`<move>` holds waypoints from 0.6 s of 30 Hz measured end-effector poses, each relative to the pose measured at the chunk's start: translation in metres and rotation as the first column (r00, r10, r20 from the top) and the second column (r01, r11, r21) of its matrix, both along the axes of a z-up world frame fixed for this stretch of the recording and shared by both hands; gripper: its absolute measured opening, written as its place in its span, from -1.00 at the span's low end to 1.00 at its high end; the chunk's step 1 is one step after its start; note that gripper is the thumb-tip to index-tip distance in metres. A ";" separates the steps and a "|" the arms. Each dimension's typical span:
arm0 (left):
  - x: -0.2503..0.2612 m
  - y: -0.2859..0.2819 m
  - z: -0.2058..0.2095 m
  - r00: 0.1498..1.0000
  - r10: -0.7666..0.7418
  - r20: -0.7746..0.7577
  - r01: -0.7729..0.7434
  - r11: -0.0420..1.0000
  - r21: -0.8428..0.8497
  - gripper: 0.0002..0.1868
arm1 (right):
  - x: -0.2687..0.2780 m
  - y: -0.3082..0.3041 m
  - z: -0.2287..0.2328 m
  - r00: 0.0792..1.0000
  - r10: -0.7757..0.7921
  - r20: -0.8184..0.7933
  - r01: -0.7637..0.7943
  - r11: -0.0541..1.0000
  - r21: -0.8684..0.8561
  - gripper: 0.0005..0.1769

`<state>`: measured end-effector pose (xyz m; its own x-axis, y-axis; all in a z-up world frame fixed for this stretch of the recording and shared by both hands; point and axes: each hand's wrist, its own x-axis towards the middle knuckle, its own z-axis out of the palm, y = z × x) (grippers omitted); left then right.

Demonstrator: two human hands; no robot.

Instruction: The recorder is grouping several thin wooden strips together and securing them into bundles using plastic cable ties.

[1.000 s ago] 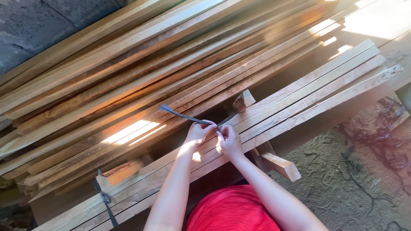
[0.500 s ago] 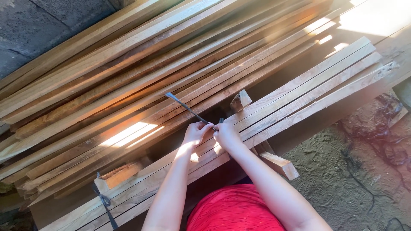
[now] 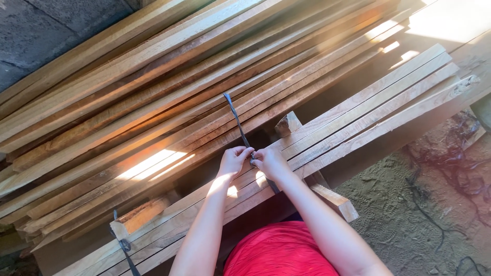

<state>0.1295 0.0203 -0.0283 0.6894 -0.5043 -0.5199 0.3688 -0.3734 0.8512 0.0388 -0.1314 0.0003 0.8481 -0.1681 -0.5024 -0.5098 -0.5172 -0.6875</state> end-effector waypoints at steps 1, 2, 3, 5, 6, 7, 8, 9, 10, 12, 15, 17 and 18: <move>-0.001 -0.001 -0.011 1.000 0.004 -0.001 -0.004 1.000 -0.002 -0.70 | -0.004 0.002 0.002 1.000 0.004 -0.001 -0.004 1.000 -0.002 -0.75; -0.001 0.001 -0.022 0.997 0.033 -0.073 -0.039 0.997 -0.072 -0.70 | -0.006 0.005 0.003 0.977 -0.039 0.209 0.062 0.993 -0.102 -0.75; -0.002 0.002 -0.033 0.988 0.057 -0.145 -0.078 0.987 -0.140 -0.70 | -0.008 0.009 0.005 0.909 -0.060 0.412 0.147 0.972 -0.184 -0.75; 0.001 0.002 -0.032 0.981 0.060 -0.184 -0.086 0.987 -0.134 -0.69 | -0.010 0.011 0.019 0.873 0.037 0.486 0.106 0.959 -0.264 -0.67; 0.004 0.001 -0.031 0.975 0.052 -0.218 -0.082 0.988 -0.132 -0.68 | -0.011 0.011 0.026 0.823 0.130 0.553 0.086 0.934 -0.347 -0.57; 0.004 0.002 -0.034 0.974 0.052 -0.219 -0.083 0.988 -0.131 -0.68 | -0.013 0.010 0.021 0.823 0.130 0.552 0.085 0.934 -0.346 -0.57; 0.007 0.002 -0.038 0.961 0.052 -0.271 -0.092 0.986 -0.139 -0.69 | -0.012 0.009 0.015 0.830 0.234 0.507 0.032 0.887 -0.461 -0.50; 0.010 0.002 -0.041 0.945 0.050 -0.323 -0.102 0.984 -0.147 -0.70 | -0.012 0.007 0.009 0.830 0.331 0.448 -0.022 0.823 -0.568 -0.38; 0.012 0.001 -0.047 0.946 0.049 -0.321 -0.101 0.984 -0.148 -0.70 | -0.010 0.008 0.009 0.830 0.331 0.449 -0.020 0.822 -0.569 -0.38; 0.013 -0.001 -0.061 0.925 0.070 -0.373 -0.123 0.985 -0.121 -0.70 | -0.009 0.010 0.008 0.803 0.188 0.565 0.090 0.900 -0.426 -0.76; 0.006 -0.017 -0.111 0.948 0.194 -0.252 -0.193 0.981 0.028 -0.66 | -0.002 0.009 0.010 0.856 0.063 0.514 0.112 0.946 -0.303 -0.84; 0.012 -0.031 -0.116 0.932 0.284 -0.227 -0.255 0.955 0.151 -0.71 | -0.002 0.007 0.005 0.848 0.059 0.526 0.133 0.938 -0.319 -0.91; 0.012 -0.036 -0.119 0.906 0.379 -0.189 -0.321 0.905 0.278 -0.75 | -0.003 0.008 0.003 0.842 0.060 0.537 0.144 0.933 -0.329 -0.95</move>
<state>0.1410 -0.0154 -0.1468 0.6429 -0.0957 -0.7600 0.6892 -0.3607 0.6284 0.0353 -0.1234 0.0034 0.9512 -0.2843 0.1201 -0.1456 -0.7564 -0.6376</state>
